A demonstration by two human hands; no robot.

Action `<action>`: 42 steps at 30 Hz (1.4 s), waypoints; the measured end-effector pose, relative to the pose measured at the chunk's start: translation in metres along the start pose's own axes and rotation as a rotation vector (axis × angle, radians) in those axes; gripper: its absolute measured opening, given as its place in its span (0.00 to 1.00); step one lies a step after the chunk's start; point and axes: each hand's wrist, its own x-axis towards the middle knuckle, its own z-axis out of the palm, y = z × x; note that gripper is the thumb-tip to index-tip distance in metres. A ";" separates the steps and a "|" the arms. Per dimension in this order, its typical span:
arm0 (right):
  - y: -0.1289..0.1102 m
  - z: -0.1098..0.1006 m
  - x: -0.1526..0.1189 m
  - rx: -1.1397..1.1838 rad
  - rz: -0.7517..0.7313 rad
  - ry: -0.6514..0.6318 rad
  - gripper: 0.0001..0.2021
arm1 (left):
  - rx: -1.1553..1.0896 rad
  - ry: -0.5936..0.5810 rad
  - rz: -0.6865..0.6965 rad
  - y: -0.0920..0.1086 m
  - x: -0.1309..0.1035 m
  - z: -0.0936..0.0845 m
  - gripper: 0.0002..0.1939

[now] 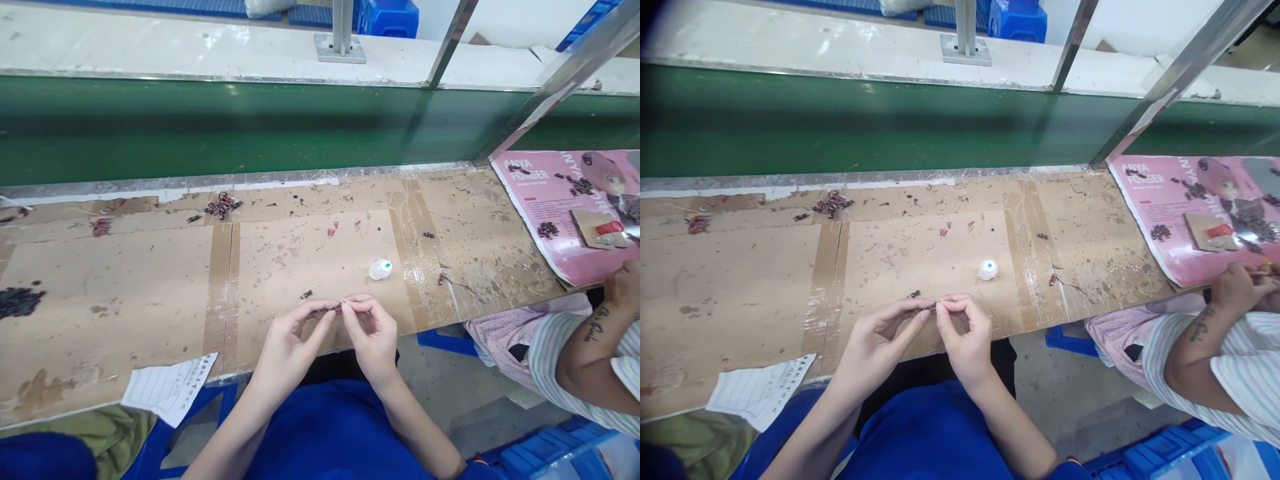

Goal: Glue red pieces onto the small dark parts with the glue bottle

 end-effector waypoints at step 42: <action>-0.003 -0.024 0.009 -0.137 0.039 -0.124 0.08 | 0.129 -0.110 0.061 -0.007 0.010 -0.003 0.21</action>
